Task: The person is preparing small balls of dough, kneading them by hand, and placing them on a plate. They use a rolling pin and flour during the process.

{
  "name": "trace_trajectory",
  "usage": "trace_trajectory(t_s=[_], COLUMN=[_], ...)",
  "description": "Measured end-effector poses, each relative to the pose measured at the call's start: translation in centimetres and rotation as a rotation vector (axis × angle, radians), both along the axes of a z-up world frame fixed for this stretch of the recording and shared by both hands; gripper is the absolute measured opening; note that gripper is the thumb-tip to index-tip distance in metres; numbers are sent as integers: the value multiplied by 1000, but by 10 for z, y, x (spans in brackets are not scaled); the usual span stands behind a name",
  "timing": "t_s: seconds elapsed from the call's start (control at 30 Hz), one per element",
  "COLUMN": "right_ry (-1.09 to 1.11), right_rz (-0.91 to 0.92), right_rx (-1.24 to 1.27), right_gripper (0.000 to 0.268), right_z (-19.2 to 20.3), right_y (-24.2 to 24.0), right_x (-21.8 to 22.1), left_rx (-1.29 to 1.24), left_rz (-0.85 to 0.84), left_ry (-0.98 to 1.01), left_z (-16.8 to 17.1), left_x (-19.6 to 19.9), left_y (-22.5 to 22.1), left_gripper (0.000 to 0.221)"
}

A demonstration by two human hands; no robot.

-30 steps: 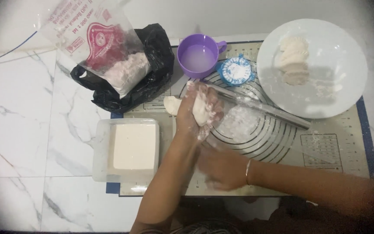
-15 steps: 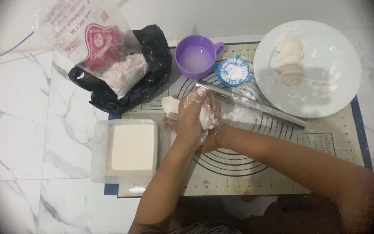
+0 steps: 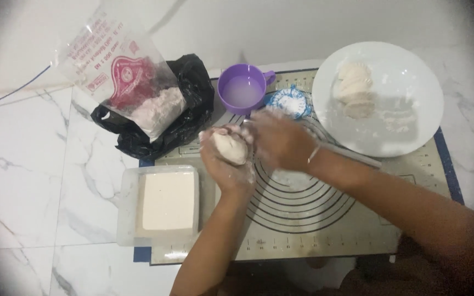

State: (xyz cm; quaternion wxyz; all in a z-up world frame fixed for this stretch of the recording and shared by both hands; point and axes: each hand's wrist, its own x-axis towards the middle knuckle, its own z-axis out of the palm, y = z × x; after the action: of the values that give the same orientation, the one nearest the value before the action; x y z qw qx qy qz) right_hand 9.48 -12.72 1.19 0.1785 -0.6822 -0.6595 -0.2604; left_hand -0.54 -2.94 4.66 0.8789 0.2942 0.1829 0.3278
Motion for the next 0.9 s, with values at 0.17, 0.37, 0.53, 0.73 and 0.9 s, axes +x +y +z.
trace_trajectory(t_s=[0.17,0.37,0.53,0.73,0.9], right_ry=[399,406,538,578,628], right_rz=[-479,-581,-672,-651,-651], right_rx=[-490,-633,-655,-619,-684], right_gripper=[25,27,17,18,16], right_z=[10,-17,-11,18,35], right_y=[34,122,132,123,121], right_x=[62,119,108,97,90], left_rx=[-234,-409,-364,-358,-370], left_rz=[6,-47,8,-16,-38], left_ry=[16,-4,32,22,63], left_z=[6,-15,-17,-29,-26], left_x=[0,8,4,7,7], left_y=[2,8,3,3,4], left_gripper=[34,37,31,32,28])
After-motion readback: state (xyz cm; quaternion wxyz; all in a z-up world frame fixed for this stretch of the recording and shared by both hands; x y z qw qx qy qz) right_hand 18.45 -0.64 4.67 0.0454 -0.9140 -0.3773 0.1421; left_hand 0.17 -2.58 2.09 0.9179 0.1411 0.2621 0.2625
